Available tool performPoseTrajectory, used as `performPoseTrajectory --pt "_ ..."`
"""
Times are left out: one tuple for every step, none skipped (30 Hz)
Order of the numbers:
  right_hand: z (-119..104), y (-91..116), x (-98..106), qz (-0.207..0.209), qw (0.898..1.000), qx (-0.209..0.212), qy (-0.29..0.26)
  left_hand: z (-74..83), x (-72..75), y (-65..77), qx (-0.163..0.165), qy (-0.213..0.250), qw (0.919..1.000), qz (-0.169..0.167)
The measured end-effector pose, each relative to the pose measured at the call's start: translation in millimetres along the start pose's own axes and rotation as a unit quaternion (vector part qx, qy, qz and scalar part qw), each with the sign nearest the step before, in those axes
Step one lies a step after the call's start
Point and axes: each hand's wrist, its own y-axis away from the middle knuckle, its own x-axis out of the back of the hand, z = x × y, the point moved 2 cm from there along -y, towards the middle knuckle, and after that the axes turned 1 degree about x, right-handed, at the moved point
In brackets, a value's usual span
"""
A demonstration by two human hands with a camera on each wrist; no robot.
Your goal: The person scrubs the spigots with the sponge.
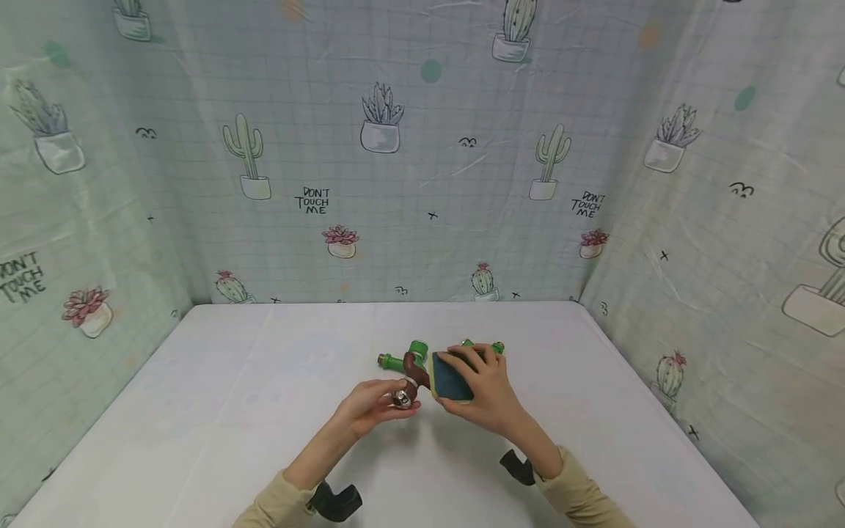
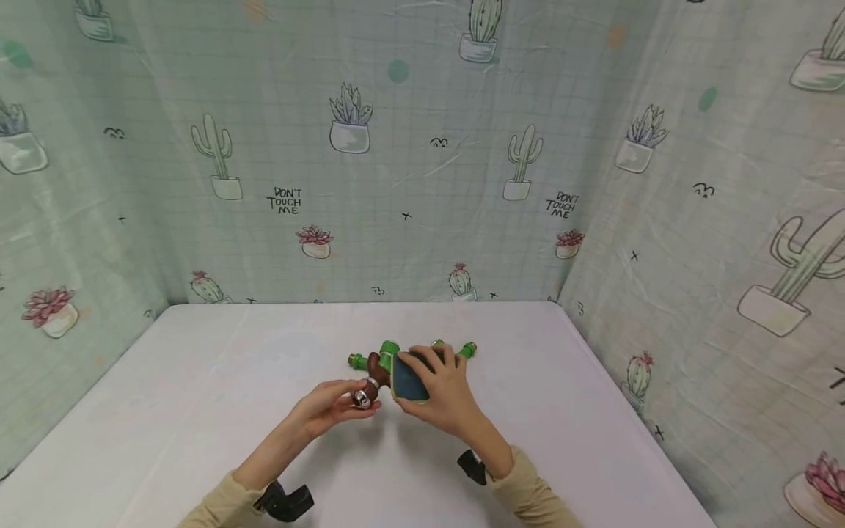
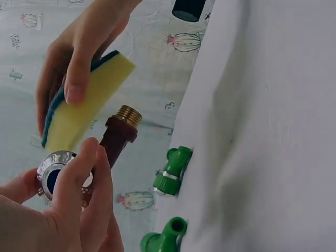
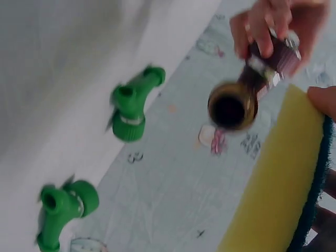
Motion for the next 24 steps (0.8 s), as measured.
performPoseTrajectory --pt "-4.5 -0.3 -2.8 -0.011 1.0 0.009 0.018 -0.6 -1.5 1.3 0.002 -0.011 0.9998 -0.014" --pt "-7.7 -0.6 -5.3 -0.018 0.999 0.018 0.034 -1.2 -2.8 2.7 0.004 -0.02 0.9994 -0.028" --pt "-9.9 -0.8 -7.3 -0.022 0.998 0.024 0.048 -1.7 -4.0 3.8 0.008 -0.03 0.9987 -0.04" --pt "-11.4 -1.4 -8.6 -0.023 0.998 0.029 0.056 -2.4 -4.8 4.9 0.01 -0.037 0.998 -0.051" --pt "-11.7 -1.8 -9.7 -0.022 0.997 0.034 0.066 -2.9 -5.4 6.1 0.013 -0.042 0.9974 -0.057" --pt "-11.1 -2.1 -10.5 -0.019 0.996 0.037 0.076 -3.8 -5.6 6.9 0.017 -0.044 0.997 -0.061" --pt "-9.7 -2.2 -11.0 -0.016 0.996 0.037 0.085 -4.7 -5.6 7.6 0.019 -0.044 0.9968 -0.064" --pt "-7.6 -2.1 -11.4 -0.013 0.995 0.037 0.091 -5.8 -5.4 8.2 0.023 -0.04 0.9968 -0.065" --pt "-5.1 -1.8 -11.5 -0.009 0.994 0.037 0.099 -6.7 -5.1 8.8 0.026 -0.036 0.9969 -0.066" --pt "-1.8 -1.1 -11.5 -0.006 0.994 0.035 0.108 -7.6 -4.8 8.8 0.028 -0.031 0.9968 -0.067" --pt "2.2 -0.3 -11.5 -0.003 0.993 0.032 0.118 -8.2 -4.6 9.1 0.03 -0.028 0.9968 -0.069" --pt "6.4 0.7 -11.1 0.001 0.992 0.027 0.124 -8.8 -3.9 9.2 0.032 -0.023 0.9967 -0.071" --pt "10.9 1.8 -10.4 0.004 0.992 0.018 0.127 -9.0 -3.0 9.4 0.032 -0.02 0.9965 -0.075" --pt "15.5 2.6 -9.5 0.009 0.992 0.008 0.126 -8.9 -1.9 9.5 0.032 -0.017 0.9963 -0.078" --pt "20.0 3.3 -8.3 0.015 0.993 -0.003 0.119 -8.3 -0.5 9.6 0.03 -0.018 0.9961 -0.081" --pt "24.2 3.8 -7.1 0.021 0.994 -0.015 0.104 -7.5 1.0 9.7 0.027 -0.017 0.9961 -0.083" --pt "27.8 4.0 -6.0 0.024 0.996 -0.025 0.085 -6.5 2.7 9.7 0.025 -0.016 0.996 -0.084" --pt "30.3 4.1 -5.1 0.028 0.997 -0.031 0.064 -5.5 4.5 9.5 0.023 -0.015 0.9958 -0.088" --pt "31.8 3.8 -4.2 0.029 0.998 -0.036 0.042 -4.2 6.0 9.6 0.021 -0.014 0.9954 -0.093" --pt "32.0 3.2 -3.5 0.03 0.999 -0.035 0.023 -3.2 7.3 9.8 0.02 -0.015 0.9948 -0.099" --pt "31.4 2.5 -3.4 0.029 0.999 -0.034 0.007 -2.0 8.1 10.4 0.02 -0.014 0.9944 -0.102" --pt "30.1 1.5 -3.4 0.026 0.999 -0.031 -0.006 -1.1 8.5 11.2 0.023 -0.011 0.9944 -0.103" --pt "28.4 0.3 -3.6 0.025 0.999 -0.028 -0.012 -0.4 8.7 11.8 0.025 -0.013 0.9945 -0.101" --pt "26.6 -1.0 -3.8 0.024 0.999 -0.023 -0.015 0.1 8.6 12.4 0.026 -0.015 0.9947 -0.099"
